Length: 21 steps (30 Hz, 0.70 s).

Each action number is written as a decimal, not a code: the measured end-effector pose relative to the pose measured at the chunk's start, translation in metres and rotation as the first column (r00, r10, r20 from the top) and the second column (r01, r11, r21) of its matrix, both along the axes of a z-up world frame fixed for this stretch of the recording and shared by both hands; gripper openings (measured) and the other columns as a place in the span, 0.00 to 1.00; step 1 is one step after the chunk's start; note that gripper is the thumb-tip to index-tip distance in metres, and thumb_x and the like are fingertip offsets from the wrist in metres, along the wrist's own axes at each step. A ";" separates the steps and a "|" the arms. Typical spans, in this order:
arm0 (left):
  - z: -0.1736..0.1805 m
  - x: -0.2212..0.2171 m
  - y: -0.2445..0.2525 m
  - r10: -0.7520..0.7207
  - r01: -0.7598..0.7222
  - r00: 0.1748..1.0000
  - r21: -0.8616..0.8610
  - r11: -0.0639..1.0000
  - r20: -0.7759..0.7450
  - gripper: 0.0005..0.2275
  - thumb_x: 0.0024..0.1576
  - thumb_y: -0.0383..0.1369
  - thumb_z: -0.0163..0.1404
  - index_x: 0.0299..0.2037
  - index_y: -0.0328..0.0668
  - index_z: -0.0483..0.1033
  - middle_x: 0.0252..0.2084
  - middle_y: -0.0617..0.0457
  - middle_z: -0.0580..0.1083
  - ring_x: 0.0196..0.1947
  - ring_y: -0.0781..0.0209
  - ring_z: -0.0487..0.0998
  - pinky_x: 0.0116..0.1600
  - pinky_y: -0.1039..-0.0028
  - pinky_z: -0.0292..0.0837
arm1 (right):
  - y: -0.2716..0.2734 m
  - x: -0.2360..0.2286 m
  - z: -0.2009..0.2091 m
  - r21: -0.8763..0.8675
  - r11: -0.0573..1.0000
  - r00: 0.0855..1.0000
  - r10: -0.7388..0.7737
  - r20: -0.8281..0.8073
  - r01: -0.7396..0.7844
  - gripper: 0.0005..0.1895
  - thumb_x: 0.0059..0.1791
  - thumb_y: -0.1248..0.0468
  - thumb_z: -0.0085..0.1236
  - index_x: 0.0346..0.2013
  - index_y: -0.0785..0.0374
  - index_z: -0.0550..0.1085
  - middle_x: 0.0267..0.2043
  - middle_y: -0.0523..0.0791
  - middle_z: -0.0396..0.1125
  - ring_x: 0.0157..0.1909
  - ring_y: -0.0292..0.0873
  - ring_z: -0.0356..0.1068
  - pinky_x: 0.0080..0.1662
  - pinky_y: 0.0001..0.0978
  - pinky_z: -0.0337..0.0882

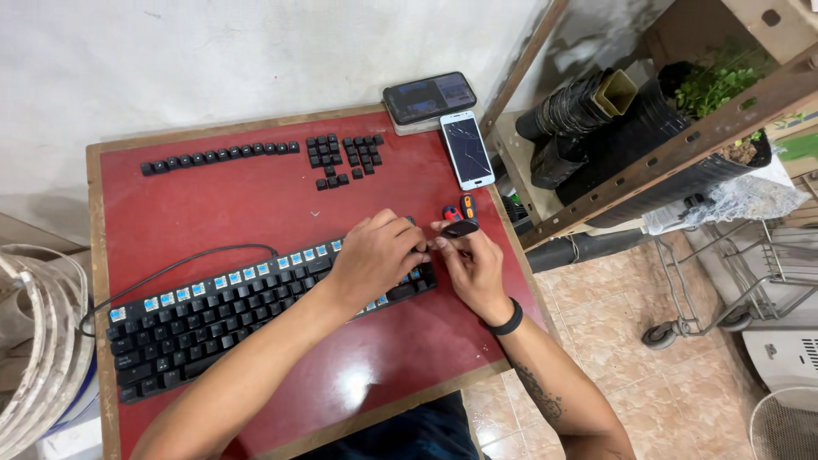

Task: The person uses a keycap puller to remove keycaps from a mechanical keyboard and places them on the table. The person then uses a screwdriver to adjust the switches underneath the keycaps. The person continues to remove keycaps and place them on the table.

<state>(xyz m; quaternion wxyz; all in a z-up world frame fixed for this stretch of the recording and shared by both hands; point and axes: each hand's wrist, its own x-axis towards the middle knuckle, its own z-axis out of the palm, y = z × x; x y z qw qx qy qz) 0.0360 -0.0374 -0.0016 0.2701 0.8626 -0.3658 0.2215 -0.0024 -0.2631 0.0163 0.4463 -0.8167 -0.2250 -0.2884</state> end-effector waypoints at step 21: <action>0.052 -0.002 0.001 0.015 -0.086 0.955 -0.230 0.969 -0.296 0.13 0.60 0.49 0.74 0.38 0.54 0.88 0.34 0.57 0.87 0.43 0.51 0.89 0.45 0.58 0.88 | -0.007 0.003 -0.017 0.201 0.980 0.999 -0.001 -0.043 0.009 0.07 0.64 0.76 0.62 0.58 0.75 0.78 0.51 0.55 0.86 0.37 0.51 0.90 0.41 0.43 0.85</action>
